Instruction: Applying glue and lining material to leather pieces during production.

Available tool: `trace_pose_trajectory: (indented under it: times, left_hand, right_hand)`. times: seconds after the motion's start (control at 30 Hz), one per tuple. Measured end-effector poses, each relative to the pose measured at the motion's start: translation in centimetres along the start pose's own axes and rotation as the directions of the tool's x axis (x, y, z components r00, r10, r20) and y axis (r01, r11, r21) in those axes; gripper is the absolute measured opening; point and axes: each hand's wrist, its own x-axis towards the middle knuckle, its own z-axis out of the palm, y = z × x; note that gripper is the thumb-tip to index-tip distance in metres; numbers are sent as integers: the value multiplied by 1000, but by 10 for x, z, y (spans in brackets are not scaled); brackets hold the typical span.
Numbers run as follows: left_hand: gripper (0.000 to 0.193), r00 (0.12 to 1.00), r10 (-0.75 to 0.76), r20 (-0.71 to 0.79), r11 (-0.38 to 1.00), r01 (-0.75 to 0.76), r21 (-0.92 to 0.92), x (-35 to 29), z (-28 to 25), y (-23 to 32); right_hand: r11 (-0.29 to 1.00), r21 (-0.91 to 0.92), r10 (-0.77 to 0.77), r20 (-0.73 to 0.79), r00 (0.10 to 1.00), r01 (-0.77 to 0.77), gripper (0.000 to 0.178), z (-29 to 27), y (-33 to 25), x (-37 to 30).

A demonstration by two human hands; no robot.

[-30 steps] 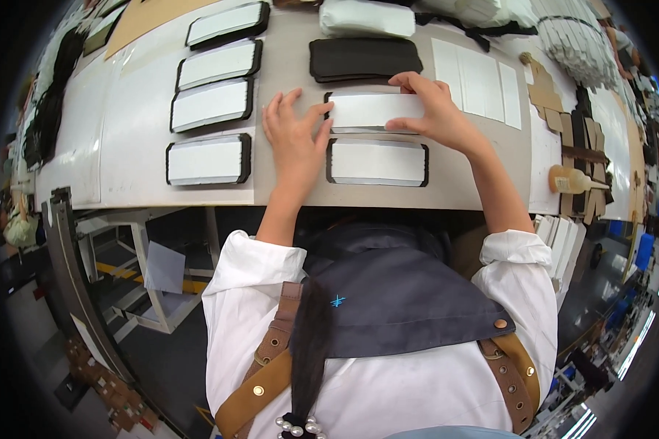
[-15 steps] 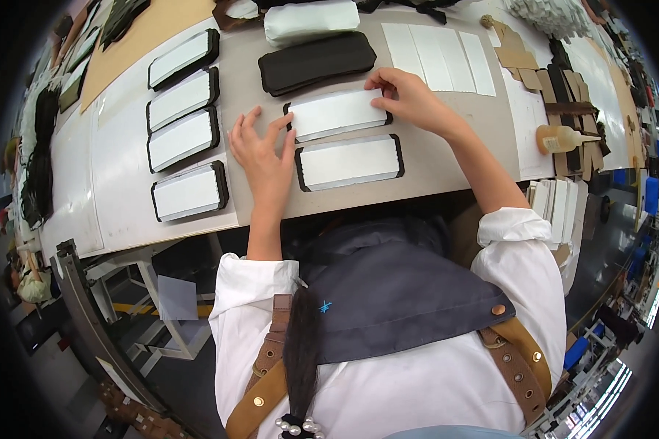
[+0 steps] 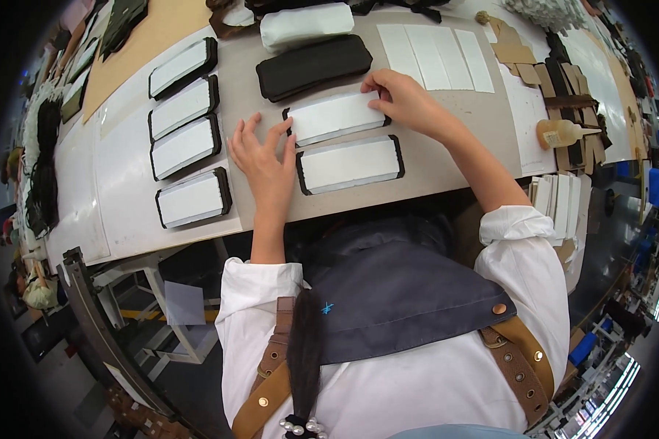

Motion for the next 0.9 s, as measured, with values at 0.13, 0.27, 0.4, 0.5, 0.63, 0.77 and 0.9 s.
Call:
trace_pose_trajectory:
  times: [0.13,0.27,0.4,0.5,0.63,0.77,0.9]
  left_hand:
    - [27,999,47,-16,994,-45,102,1,0,5]
    - [31,973,212,89,977,-212,-18,4,8,27]
    - [41,925,326,196,940,-296,-168,-7,19,55]
    - [46,918,339,208,940,-321,-113,-12,25,53]
    - [45,916,346,203,938,-330,-108,-12,27,51]
    - [46,912,353,209,935,-338,-103,-11,26,50]
    - [46,906,363,218,932,-349,-99,-11,24,50]
  right_hand:
    - [1000,-10,7,-9,1000,-7,21,-1,-3,-1]
    - [1000,-11,-7,-4,1000,6,23,0,-2,0]
    - [1000,-15,-4,-24,1000,4,22,1,-1,0]
    - [999,19,30,-31,999,-30,21,3,1,-1]
    - [1000,16,1,-54,999,-1,21,7,6,-2]
    - [999,-11,-49,-96,994,48,23,10,4,-2]
    - [956,-250,-205,-201,958,152,26,8,1,-6]
